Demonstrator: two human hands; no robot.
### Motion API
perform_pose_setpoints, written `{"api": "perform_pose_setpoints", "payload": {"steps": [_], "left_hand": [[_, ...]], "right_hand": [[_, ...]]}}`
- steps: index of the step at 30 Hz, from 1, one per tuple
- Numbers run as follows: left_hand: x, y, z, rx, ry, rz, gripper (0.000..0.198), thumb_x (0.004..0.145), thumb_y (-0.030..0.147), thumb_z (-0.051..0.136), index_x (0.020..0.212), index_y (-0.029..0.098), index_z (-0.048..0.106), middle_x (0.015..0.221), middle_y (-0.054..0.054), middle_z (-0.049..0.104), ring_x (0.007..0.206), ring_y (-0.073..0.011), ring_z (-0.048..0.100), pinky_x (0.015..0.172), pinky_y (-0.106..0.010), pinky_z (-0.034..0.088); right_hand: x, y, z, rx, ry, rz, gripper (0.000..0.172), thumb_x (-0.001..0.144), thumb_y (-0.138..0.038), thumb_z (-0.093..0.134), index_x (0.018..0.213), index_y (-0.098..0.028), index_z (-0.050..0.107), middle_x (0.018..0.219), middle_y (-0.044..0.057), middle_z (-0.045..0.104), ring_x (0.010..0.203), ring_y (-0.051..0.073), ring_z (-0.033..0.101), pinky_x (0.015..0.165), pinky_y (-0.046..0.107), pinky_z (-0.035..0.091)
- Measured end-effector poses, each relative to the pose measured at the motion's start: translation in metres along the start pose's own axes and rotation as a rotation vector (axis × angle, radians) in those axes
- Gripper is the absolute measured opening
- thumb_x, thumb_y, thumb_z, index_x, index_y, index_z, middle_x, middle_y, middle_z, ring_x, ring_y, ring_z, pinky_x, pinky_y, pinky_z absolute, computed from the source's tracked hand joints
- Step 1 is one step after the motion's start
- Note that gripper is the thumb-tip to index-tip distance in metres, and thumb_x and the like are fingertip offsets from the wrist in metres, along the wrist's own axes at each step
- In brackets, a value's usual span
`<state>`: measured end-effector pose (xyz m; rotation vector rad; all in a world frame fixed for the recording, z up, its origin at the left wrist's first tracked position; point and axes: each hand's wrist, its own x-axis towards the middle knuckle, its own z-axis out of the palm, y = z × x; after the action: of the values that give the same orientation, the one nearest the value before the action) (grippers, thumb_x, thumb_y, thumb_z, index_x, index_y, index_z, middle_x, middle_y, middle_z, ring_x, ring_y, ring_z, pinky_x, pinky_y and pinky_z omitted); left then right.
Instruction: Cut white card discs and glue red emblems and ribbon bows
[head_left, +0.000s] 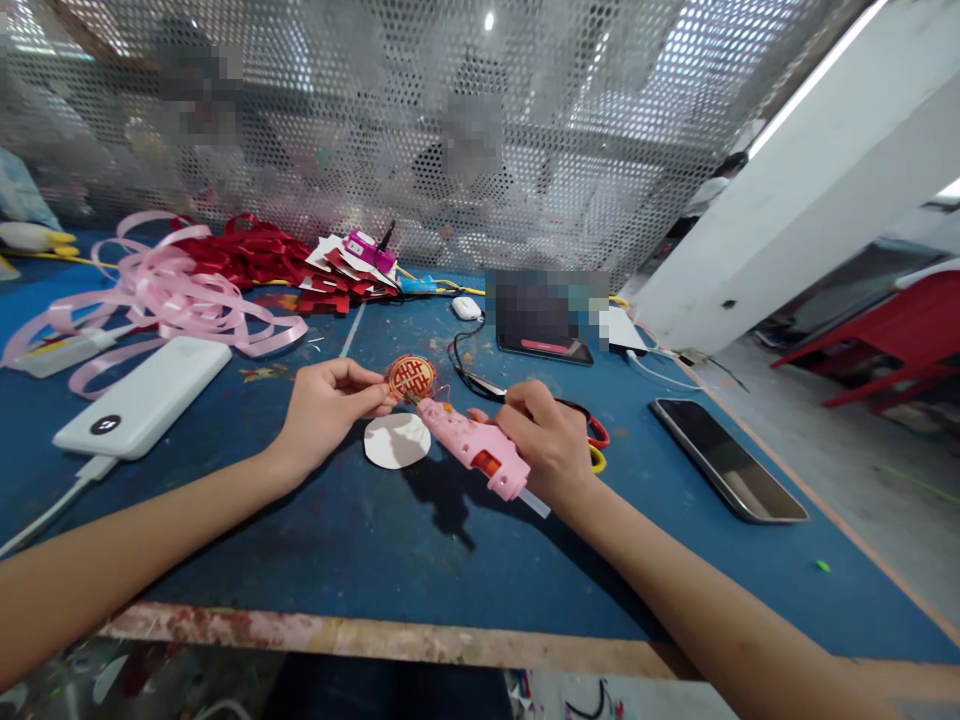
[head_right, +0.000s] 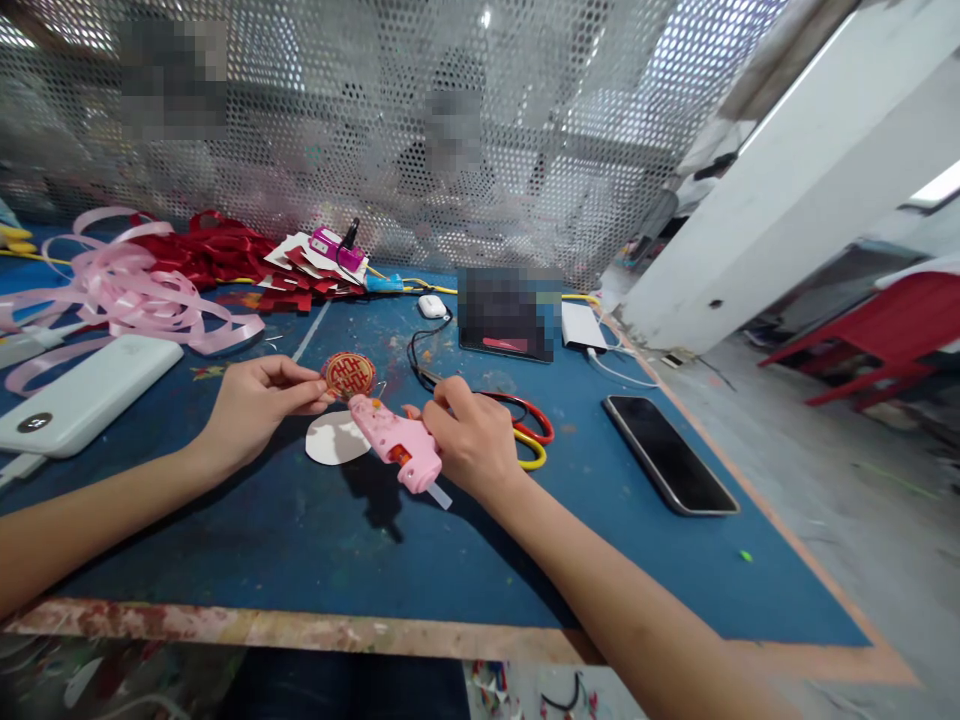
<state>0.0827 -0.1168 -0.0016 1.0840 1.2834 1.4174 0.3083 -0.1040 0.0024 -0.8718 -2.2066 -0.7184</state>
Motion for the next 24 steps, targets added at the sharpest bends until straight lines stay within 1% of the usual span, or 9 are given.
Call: {"api": "perform_pose_setpoints", "payload": {"steps": [4, 9, 12, 15, 18, 21, 24], "left_hand": [[0.0013, -0.0001, -0.0008, -0.006, 0.008, 0.004, 0.017, 0.057, 0.024, 0.073, 0.066, 0.014, 0.062, 0.059, -0.001, 0.068, 0.056, -0.0144, 0.066, 0.061, -0.026, 0.057], [0.0043, -0.0009, -0.0016, -0.037, 0.043, 0.026, 0.017, 0.056, 0.022, 0.073, 0.065, 0.014, 0.061, 0.058, 0.000, 0.067, 0.056, -0.0136, 0.066, 0.060, -0.025, 0.057], [0.0064, -0.0021, -0.0022, -0.050, 0.060, 0.037, 0.018, 0.056, 0.023, 0.073, 0.066, 0.014, 0.061, 0.059, 0.000, 0.066, 0.056, -0.0131, 0.065, 0.059, -0.025, 0.057], [0.0076, -0.0031, -0.0029, -0.041, 0.068, 0.038, 0.020, 0.056, 0.025, 0.073, 0.068, 0.014, 0.061, 0.060, 0.000, 0.066, 0.057, -0.0136, 0.065, 0.059, -0.026, 0.057], [0.0081, -0.0036, -0.0034, -0.023, 0.066, 0.045, 0.019, 0.056, 0.026, 0.072, 0.067, 0.014, 0.061, 0.060, 0.000, 0.066, 0.058, -0.0136, 0.065, 0.060, -0.026, 0.057], [0.0087, -0.0043, -0.0045, 0.003, 0.061, 0.066, 0.017, 0.057, 0.025, 0.072, 0.066, 0.014, 0.062, 0.059, 0.000, 0.065, 0.056, -0.0132, 0.065, 0.059, -0.025, 0.056], [0.0094, -0.0045, -0.0061, 0.044, 0.053, 0.103, 0.015, 0.058, 0.024, 0.071, 0.065, 0.015, 0.062, 0.059, 0.000, 0.066, 0.055, -0.0131, 0.065, 0.058, -0.025, 0.056]], "right_hand": [[0.0005, 0.0005, 0.0000, 0.005, -0.013, 0.020, 0.034, 0.084, -0.023, 0.048, 0.051, -0.015, 0.050, 0.065, 0.001, 0.049, 0.048, 0.006, 0.036, 0.047, 0.020, 0.027], [0.0003, 0.0021, -0.0019, 0.038, -0.037, 0.026, 0.024, 0.084, -0.020, 0.047, 0.064, -0.016, 0.059, 0.070, 0.003, 0.051, 0.054, 0.007, 0.043, 0.049, 0.020, 0.029], [-0.0001, 0.0045, -0.0004, 0.028, -0.011, 0.008, 0.026, 0.083, -0.018, 0.047, 0.059, -0.015, 0.056, 0.072, 0.004, 0.053, 0.054, 0.007, 0.044, 0.049, 0.019, 0.029], [-0.0003, 0.0062, 0.0016, 0.009, 0.013, -0.001, 0.030, 0.083, -0.017, 0.048, 0.053, -0.015, 0.049, 0.070, 0.003, 0.053, 0.052, 0.006, 0.042, 0.047, 0.019, 0.028], [-0.0003, 0.0061, 0.0022, 0.008, 0.000, 0.017, 0.032, 0.084, -0.018, 0.047, 0.052, -0.015, 0.048, 0.068, 0.002, 0.052, 0.050, 0.006, 0.040, 0.046, 0.019, 0.026], [-0.0002, 0.0051, 0.0014, 0.022, -0.024, 0.056, 0.032, 0.085, -0.021, 0.047, 0.054, -0.015, 0.050, 0.068, 0.002, 0.051, 0.050, 0.006, 0.040, 0.046, 0.020, 0.027], [-0.0002, 0.0053, 0.0006, 0.034, -0.023, 0.072, 0.028, 0.086, -0.023, 0.046, 0.061, -0.015, 0.058, 0.073, 0.003, 0.054, 0.053, 0.007, 0.044, 0.048, 0.020, 0.028]]}}
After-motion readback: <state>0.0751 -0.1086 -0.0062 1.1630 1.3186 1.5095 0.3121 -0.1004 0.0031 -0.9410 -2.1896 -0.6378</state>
